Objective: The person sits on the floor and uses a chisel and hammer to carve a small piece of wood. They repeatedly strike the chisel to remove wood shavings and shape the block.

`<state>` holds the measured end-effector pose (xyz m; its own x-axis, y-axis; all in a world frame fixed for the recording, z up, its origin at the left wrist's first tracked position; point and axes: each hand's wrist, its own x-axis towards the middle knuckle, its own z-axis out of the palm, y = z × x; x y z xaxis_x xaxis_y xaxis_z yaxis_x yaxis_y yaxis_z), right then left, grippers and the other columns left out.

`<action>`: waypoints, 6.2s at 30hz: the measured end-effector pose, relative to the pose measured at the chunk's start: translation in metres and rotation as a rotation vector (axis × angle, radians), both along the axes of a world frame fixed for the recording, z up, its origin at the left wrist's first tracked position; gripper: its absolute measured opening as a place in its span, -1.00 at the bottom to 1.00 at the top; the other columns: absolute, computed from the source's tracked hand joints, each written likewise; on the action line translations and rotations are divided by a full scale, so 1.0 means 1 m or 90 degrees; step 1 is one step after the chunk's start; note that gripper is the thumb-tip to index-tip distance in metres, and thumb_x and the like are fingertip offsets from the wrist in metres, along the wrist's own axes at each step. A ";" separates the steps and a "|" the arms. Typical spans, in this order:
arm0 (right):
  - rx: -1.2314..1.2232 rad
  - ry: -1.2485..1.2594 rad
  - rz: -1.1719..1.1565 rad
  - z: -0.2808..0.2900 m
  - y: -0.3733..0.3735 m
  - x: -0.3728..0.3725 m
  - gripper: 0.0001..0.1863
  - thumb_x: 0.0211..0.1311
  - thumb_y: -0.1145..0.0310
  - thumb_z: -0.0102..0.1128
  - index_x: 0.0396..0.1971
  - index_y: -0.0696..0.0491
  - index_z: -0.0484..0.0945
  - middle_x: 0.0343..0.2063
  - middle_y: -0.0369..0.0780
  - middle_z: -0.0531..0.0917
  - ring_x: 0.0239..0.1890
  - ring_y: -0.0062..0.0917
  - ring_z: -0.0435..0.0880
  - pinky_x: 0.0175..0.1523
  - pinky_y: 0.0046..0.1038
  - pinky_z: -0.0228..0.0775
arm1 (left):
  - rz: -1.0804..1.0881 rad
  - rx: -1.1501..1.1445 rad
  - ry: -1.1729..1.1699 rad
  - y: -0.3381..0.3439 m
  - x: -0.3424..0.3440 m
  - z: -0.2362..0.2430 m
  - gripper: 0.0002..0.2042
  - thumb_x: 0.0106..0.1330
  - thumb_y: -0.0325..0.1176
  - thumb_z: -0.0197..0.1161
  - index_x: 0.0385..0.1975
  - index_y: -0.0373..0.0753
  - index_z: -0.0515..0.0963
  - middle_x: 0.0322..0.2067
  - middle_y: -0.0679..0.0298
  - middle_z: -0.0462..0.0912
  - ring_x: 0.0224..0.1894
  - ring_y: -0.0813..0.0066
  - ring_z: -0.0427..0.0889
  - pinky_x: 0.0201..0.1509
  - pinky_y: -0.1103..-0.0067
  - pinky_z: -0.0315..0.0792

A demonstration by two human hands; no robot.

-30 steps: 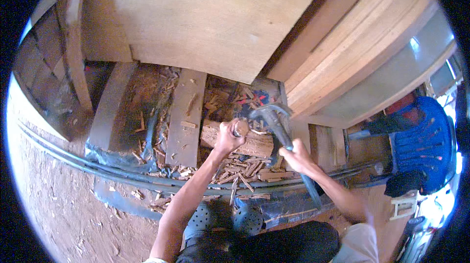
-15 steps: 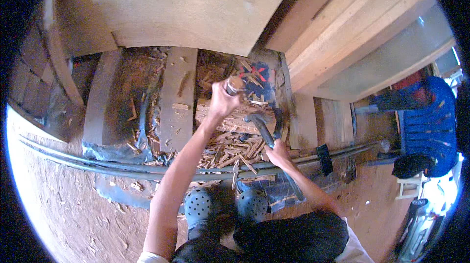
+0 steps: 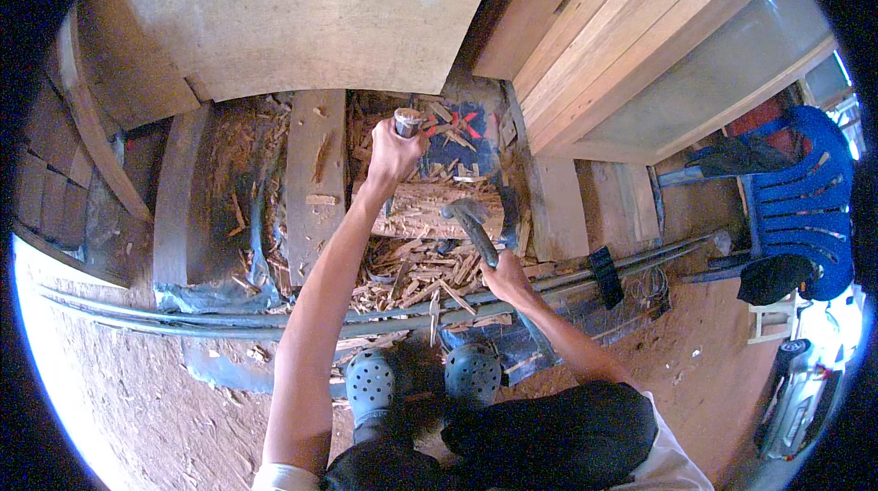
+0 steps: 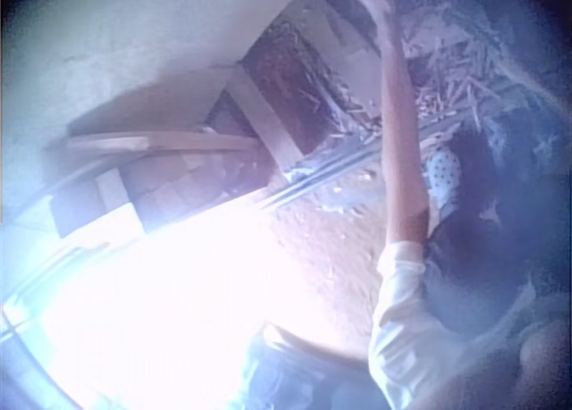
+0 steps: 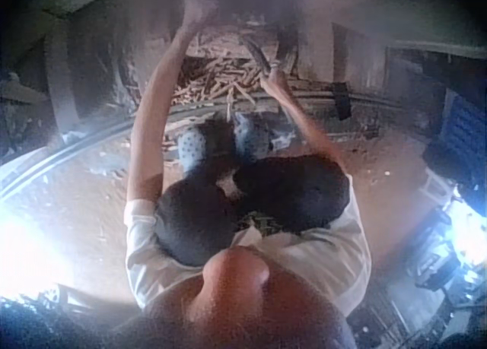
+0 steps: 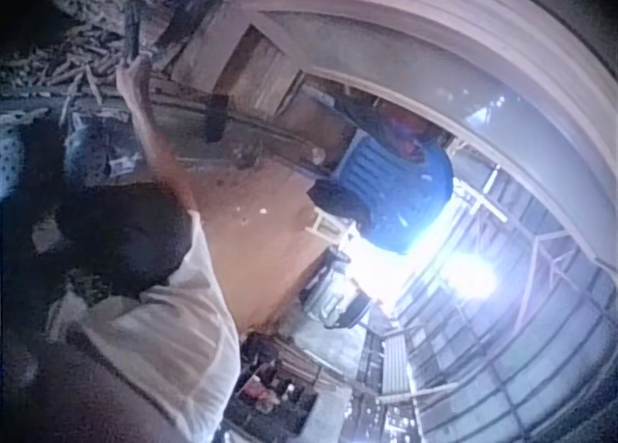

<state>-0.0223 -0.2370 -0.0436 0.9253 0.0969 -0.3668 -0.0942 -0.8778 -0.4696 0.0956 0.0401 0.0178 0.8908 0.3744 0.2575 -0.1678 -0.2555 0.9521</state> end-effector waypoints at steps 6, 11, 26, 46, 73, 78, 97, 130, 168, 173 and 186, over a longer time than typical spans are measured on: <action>0.040 0.004 -0.009 0.005 0.003 -0.001 -0.62 0.00 0.25 0.20 -0.47 0.33 0.42 -0.59 0.07 0.54 -0.48 -0.09 0.58 -0.39 -0.18 0.37 | -0.007 0.001 0.060 0.003 0.015 -0.016 -0.85 -0.04 -0.41 0.21 -0.58 -0.40 0.50 -0.67 0.12 0.55 -0.60 0.52 0.48 -0.46 0.45 0.40; 0.001 -0.017 -0.003 0.002 0.004 -0.005 -0.62 0.02 0.23 0.19 -0.47 0.30 0.40 -0.60 0.05 0.54 -0.51 -0.10 0.58 -0.41 -0.19 0.38 | 0.036 0.083 0.129 0.022 0.022 -0.031 -0.78 -0.04 -0.32 0.22 -0.60 -0.41 0.50 -0.64 0.00 0.57 -0.54 0.30 0.61 -0.43 0.41 0.43; -0.005 0.030 -0.091 -0.027 0.003 -0.014 -0.60 0.00 0.18 0.21 -0.42 0.26 0.40 -0.57 0.02 0.52 -0.49 -0.14 0.54 -0.37 -0.19 0.33 | 0.116 -0.212 -0.072 0.043 -0.043 0.005 -0.83 0.10 -0.50 0.17 -0.65 -0.24 0.31 -0.78 0.38 0.34 -0.77 0.67 0.31 -0.73 0.67 0.19; 0.001 0.006 -0.115 -0.023 0.007 -0.016 -0.62 -0.06 0.17 0.25 -0.59 0.24 0.43 -0.67 0.03 0.52 -0.55 -0.08 0.54 -0.44 -0.17 0.31 | 0.142 -0.195 -0.020 0.031 -0.056 -0.031 -0.68 0.03 -0.44 0.28 -0.30 -0.34 0.29 -0.37 0.25 0.46 -0.37 0.53 0.46 -0.19 0.56 0.35; 0.394 -0.226 0.106 0.271 0.052 -0.017 -0.86 0.08 0.42 0.14 -0.46 0.04 0.34 -0.75 -0.42 0.32 -0.78 -0.76 0.22 -0.69 -0.64 0.02 | 0.104 0.076 -0.265 -0.001 -0.081 0.007 -0.87 -0.13 -0.46 0.24 -0.69 -0.23 0.39 -0.73 0.26 0.44 -0.71 0.37 0.43 -0.55 0.54 0.32; 0.552 -0.352 0.063 0.370 0.076 -0.026 -0.85 0.15 0.50 0.03 -0.54 0.00 0.28 -0.80 -0.45 0.22 -0.82 -0.84 0.07 -0.75 -0.73 -0.20 | -0.026 0.013 0.024 -0.001 -0.086 -0.001 -0.59 -0.19 -0.33 0.36 -0.32 -0.30 0.37 -0.37 0.22 0.45 -0.29 0.38 0.43 -0.11 0.49 0.26; 0.274 -0.163 -0.055 0.337 0.076 0.011 -0.87 0.06 0.33 0.19 -0.52 0.05 0.48 -0.67 -0.38 0.48 -0.73 -0.78 0.34 -0.69 -0.62 0.10 | -0.042 0.021 -0.228 0.000 -0.077 -0.014 -0.88 -0.19 -0.48 0.21 -0.62 -0.34 0.44 -0.68 0.18 0.47 -0.67 0.50 0.42 -0.53 0.60 0.35; 0.399 -0.188 -0.020 0.381 0.069 -0.001 -0.88 0.07 0.47 0.13 -0.47 -0.01 0.35 -0.75 -0.44 0.35 -0.79 -0.84 0.22 -0.76 -0.74 -0.06 | -0.067 0.005 -0.147 0.002 -0.079 -0.020 -0.81 -0.26 -0.40 0.23 -0.63 -0.27 0.38 -0.68 0.22 0.46 -0.67 0.33 0.41 -0.52 0.52 0.33; 0.105 0.071 0.106 0.217 0.040 0.020 -0.69 -0.02 0.24 0.18 -0.74 0.13 0.38 -0.79 -0.30 0.41 -0.69 -0.61 0.38 -0.54 -0.41 0.22 | -0.119 0.010 -0.150 0.004 -0.077 -0.029 -0.62 -0.14 -0.42 0.28 -0.32 -0.27 0.27 -0.42 0.23 0.44 -0.34 0.41 0.44 -0.21 0.48 0.34; 0.067 -0.083 0.065 0.165 0.032 0.004 -0.70 -0.02 0.25 0.19 -0.71 0.16 0.41 -0.81 -0.18 0.43 -0.72 -0.44 0.41 -0.55 -0.31 0.24 | -0.156 -0.014 -0.108 -0.001 -0.071 -0.001 -0.86 -0.11 -0.45 0.22 -0.69 -0.28 0.38 -0.72 0.35 0.38 -0.65 0.65 0.31 -0.53 0.60 0.29; -0.042 0.060 0.028 0.044 0.004 0.018 -0.71 -0.07 0.27 0.24 -0.44 0.19 0.46 -0.60 -0.04 0.55 -0.52 -0.20 0.57 -0.41 -0.22 0.37 | -0.172 -0.044 0.008 -0.008 -0.071 0.009 -0.80 -0.03 -0.44 0.27 -0.70 -0.24 0.33 -0.73 0.41 0.36 -0.64 0.67 0.30 -0.55 0.64 0.23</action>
